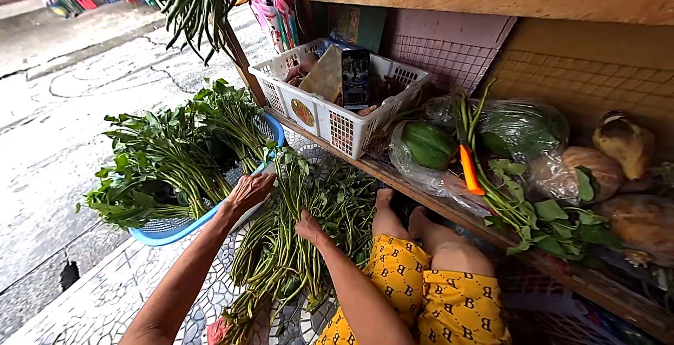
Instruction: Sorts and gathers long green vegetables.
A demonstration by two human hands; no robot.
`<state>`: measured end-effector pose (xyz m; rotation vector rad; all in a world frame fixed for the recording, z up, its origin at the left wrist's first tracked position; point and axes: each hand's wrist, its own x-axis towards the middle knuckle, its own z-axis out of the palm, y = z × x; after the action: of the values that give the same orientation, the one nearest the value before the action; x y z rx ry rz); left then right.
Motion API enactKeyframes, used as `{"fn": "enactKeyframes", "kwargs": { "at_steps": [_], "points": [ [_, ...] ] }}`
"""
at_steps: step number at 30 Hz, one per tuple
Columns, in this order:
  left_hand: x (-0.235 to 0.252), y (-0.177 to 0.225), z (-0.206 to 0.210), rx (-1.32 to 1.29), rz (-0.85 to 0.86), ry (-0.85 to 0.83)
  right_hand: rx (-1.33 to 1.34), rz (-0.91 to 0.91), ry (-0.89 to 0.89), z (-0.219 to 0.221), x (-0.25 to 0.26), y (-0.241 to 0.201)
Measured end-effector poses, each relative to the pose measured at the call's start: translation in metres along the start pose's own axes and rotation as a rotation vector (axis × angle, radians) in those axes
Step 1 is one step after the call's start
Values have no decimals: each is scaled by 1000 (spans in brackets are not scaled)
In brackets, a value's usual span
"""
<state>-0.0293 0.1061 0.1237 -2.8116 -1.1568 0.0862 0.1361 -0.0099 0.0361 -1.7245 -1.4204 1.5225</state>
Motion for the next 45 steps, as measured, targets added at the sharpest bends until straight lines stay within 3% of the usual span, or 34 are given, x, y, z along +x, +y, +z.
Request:
{"fn": "enactKeyframes", "kwargs": {
  "at_steps": [7, 10, 16, 19, 21, 23, 26, 28, 30, 34, 40, 45],
  "points": [
    [-3, -1, 11, 37, 33, 98, -21, 26, -7, 0, -3, 1],
    [-1, -1, 18, -55, -34, 156, -8, 15, -2, 0, -3, -1],
    [13, 10, 27, -661, -654, 230, -9, -3, 46, -3, -1, -4],
    [8, 14, 43, -740, -770, 262, -15, 33, 53, -3, -4, -3],
    [5, 36, 42, -653, -772, 227, 15, 41, 78, -4, -1, -3],
    [1, 63, 43, -555, -727, 309, 48, 43, 90, -3, -1, -3],
    [2, 96, 47, -485, -516, 433, 30, 20, 96, -4, -3, -4],
    [7, 111, 48, -495, -466, 373, -25, -40, 111, -1, -1, 2],
    [14, 120, 45, -537, -559, 244, -32, -134, 147, 4, 6, 12],
    [23, 123, 35, -739, -655, 140, 31, -191, 158, 4, 12, 21],
    [23, 112, 27, -1171, -439, 156, 39, -43, 73, -2, -3, 1],
    [23, 104, 32, -1196, -415, 185, 37, -3, 57, -4, -5, -4]
  ]
}}
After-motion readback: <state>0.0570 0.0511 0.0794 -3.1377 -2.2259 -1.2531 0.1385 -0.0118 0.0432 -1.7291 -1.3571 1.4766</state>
